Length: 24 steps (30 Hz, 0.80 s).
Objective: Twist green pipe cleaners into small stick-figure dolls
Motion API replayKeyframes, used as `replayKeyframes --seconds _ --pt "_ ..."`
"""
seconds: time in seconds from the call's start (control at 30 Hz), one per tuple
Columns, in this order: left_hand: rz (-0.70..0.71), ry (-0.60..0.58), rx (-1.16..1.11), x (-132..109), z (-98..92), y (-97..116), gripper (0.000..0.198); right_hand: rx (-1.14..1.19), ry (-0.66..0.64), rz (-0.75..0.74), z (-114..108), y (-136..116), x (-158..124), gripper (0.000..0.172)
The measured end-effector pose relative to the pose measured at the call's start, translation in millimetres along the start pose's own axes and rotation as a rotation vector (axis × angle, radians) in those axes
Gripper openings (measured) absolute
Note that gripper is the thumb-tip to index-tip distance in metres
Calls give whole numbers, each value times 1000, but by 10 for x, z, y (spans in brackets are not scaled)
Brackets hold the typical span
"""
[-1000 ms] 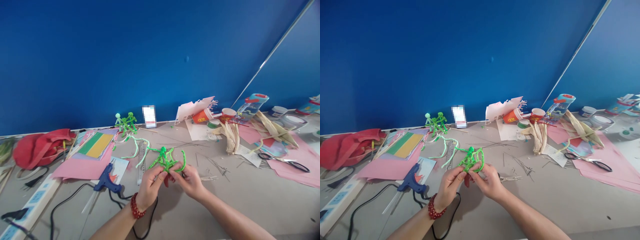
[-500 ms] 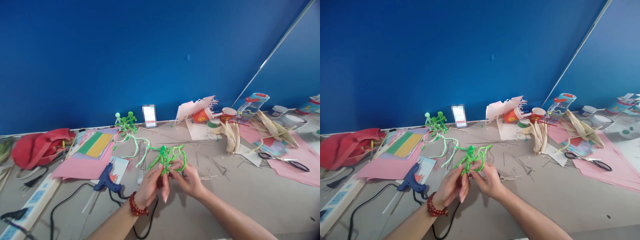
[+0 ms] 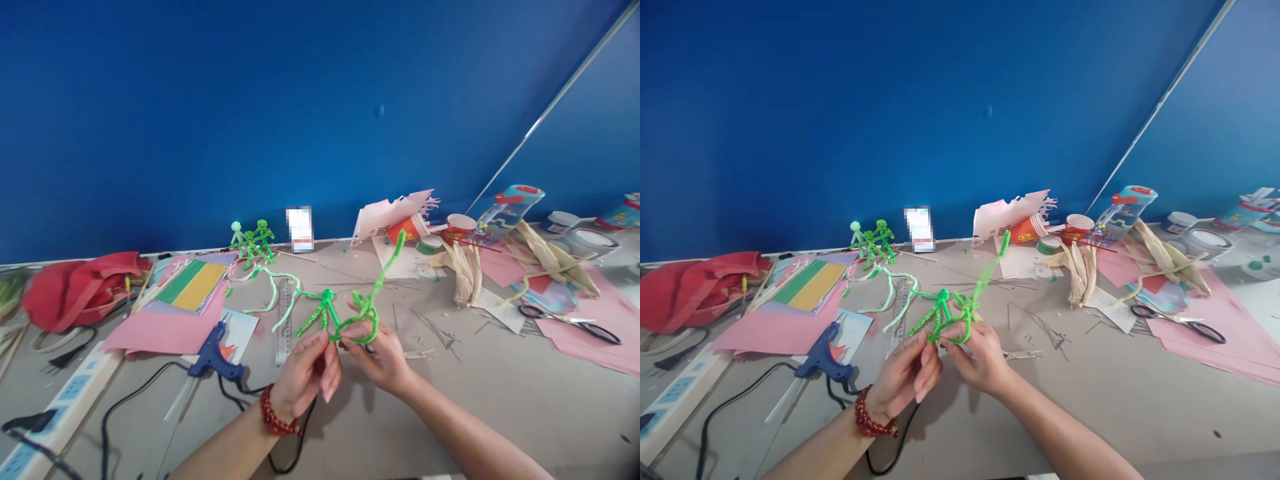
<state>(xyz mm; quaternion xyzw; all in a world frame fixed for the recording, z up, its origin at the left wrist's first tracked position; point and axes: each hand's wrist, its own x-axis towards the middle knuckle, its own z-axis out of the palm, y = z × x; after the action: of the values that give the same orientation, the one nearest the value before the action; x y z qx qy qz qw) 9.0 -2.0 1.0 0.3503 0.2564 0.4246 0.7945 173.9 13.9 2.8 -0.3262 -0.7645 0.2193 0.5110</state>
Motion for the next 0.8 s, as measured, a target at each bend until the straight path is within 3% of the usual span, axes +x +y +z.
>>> replayKeyframes --seconds 0.07,0.13,0.3,0.53,0.63,0.8 --pt "-38 -93 -134 17 -9 -26 41 -2 -2 -1 -3 7 -4 12" --pt "-37 -103 -121 24 -19 -28 42 12 -2 11 -3 7 -7 12" --pt "126 88 243 15 -31 50 36 28 30 71 -9 1 -8 8" --pt "195 130 591 -6 -64 161 23 -34 24 -4 -6 10 -4 7" --pt "337 174 879 -35 -64 176 17 -43 27 -15 -8 -19 -7 9" --pt "665 144 1292 -66 -49 210 7 114 -11 239 -2 -74 -45 12"
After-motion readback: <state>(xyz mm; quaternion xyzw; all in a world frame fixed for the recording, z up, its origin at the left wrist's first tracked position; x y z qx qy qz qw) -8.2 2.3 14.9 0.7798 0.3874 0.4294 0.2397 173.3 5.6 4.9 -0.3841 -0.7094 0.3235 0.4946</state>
